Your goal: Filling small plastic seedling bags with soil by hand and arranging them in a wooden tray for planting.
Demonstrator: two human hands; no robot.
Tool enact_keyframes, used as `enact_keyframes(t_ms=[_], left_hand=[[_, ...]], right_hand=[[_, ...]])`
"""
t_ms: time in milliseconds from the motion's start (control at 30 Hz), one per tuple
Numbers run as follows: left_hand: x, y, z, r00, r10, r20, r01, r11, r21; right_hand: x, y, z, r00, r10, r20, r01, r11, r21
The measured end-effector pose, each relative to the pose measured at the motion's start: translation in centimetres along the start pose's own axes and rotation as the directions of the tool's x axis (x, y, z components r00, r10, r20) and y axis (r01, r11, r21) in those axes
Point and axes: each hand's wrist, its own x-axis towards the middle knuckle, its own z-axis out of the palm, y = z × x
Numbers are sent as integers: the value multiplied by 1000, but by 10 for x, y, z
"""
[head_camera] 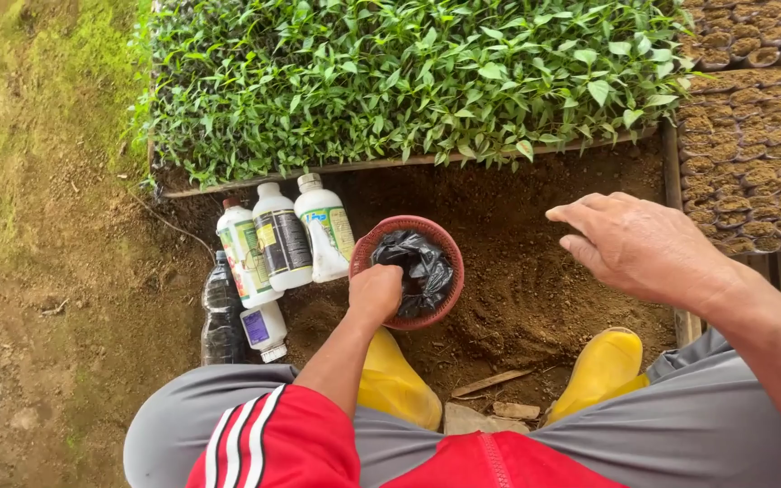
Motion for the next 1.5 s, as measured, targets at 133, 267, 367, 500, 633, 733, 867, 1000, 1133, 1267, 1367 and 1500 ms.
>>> enact_keyframes(t_ms=[133, 267, 367, 500, 633, 733, 867, 1000, 1133, 1267, 1367, 1500], left_hand=[[0, -2, -32, 994, -102, 36, 106, 985, -138], [-21, 1, -91, 988, -129, 85, 154, 857, -492], [-55, 19, -147, 997, -77, -6, 50, 705, -708], [-85, 51, -190, 985, 48, -168, -171, 470, -866], [-106, 76, -212, 965, 138, -222, -258, 371, -892], [-102, 91, -211, 938, 242, -250, -323, 342, -882], [-94, 106, -209, 918, 233, -321, -385, 327, -863], [-70, 104, -182, 933, 51, -356, -355, 291, -889], [-73, 124, -176, 937, 34, -347, -347, 199, -916], [-70, 139, -166, 946, 13, -325, -324, 124, -938], [-74, 147, -171, 954, 0, -301, -300, 84, -950], [-89, 158, -187, 962, -49, -269, -267, 33, -963]], right_hand=[[-1, 4, 3, 1000, 17, -9, -17, 1000, -5], [-1, 7, 2, 1000, 5, -25, -4, 1000, 21], [-3, -8, -10, 999, 45, 6, -46, 981, 189], [-15, -50, -49, 983, 144, 112, -180, 660, 730], [-15, -63, -31, 989, 125, 75, -118, 383, 916], [-11, -72, -27, 980, 74, 185, -190, 80, 978], [-10, -62, -22, 974, 223, -42, 40, 13, 999], [-9, -50, -18, 908, 385, -165, 146, 76, 986], [6, -40, 3, 858, 454, -240, 227, 83, 970], [12, -37, 11, 833, 501, -235, 234, 66, 970], [11, -36, 10, 824, 521, -223, 246, 25, 969], [9, -36, 6, 814, 546, -196, 243, -15, 970]])
